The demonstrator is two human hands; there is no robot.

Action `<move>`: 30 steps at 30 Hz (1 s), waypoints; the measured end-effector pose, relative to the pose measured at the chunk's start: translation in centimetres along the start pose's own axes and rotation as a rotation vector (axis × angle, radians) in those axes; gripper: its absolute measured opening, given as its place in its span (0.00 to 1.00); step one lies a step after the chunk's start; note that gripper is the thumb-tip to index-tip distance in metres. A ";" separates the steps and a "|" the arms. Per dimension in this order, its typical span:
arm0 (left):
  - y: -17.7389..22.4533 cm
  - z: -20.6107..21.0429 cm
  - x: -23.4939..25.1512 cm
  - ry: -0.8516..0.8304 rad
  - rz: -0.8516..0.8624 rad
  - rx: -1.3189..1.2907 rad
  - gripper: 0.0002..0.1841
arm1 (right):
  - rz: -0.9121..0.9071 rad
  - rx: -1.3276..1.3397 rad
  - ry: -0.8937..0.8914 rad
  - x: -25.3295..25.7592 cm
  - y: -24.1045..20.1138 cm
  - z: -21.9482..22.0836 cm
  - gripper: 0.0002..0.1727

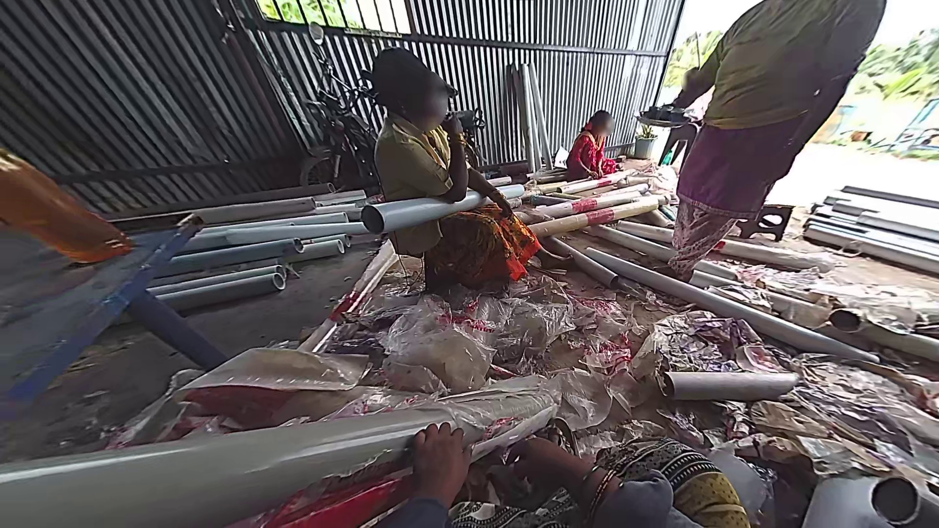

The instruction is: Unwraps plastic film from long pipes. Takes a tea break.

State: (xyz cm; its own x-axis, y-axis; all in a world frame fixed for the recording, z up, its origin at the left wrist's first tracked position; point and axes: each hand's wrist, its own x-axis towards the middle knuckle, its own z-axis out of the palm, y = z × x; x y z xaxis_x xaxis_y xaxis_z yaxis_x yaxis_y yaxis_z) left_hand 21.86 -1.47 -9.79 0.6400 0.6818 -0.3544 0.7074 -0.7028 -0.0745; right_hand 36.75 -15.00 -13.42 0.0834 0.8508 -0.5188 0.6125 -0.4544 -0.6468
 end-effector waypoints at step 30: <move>-0.2 1.6 -1.8 0.070 -0.021 -0.047 0.27 | 0.070 -0.041 0.046 -1.5 0.7 -0.3 0.23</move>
State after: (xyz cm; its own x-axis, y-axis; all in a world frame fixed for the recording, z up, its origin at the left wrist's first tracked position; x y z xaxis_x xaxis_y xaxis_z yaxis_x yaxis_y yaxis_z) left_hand 20.10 -2.88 -10.66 0.6433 0.7098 -0.2870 0.7330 -0.6792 -0.0368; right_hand 37.29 -16.49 -12.91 0.1625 0.8288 -0.5354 0.6358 -0.5029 -0.5855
